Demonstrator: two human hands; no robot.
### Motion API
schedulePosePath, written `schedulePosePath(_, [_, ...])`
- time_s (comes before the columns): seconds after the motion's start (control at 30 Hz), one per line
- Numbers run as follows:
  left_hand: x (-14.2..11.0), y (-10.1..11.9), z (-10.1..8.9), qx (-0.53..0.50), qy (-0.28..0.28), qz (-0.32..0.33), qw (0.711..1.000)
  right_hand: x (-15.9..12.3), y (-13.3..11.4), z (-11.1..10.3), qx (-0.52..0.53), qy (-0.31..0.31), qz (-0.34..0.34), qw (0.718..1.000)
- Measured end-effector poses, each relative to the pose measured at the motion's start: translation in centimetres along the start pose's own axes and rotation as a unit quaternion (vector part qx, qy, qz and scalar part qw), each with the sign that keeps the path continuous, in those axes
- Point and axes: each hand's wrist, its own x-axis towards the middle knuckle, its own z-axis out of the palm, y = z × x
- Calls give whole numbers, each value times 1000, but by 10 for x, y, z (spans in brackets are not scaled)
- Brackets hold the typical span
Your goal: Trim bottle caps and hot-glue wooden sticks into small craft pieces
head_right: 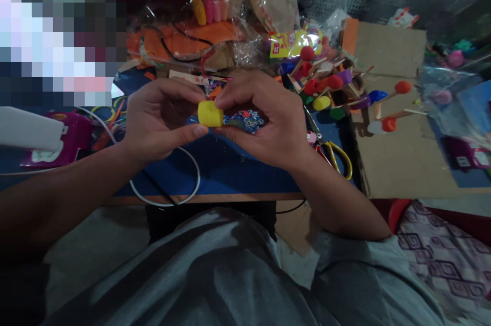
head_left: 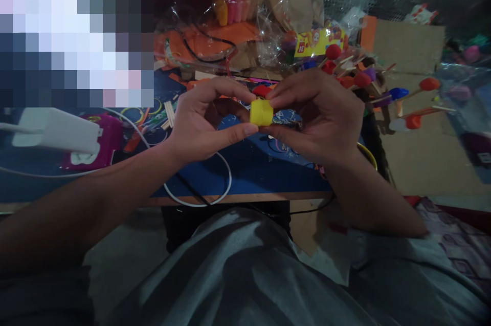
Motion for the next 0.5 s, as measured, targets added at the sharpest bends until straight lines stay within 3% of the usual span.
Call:
schedulePosePath(0.13, [0,-3,0,-29,-14,33,999,2,3,0,-8,9,-24,1000])
schedulePosePath(0.5, [2,-5,-3,-11,-12,-9,1000,5,6,3,-10,36,-66,997])
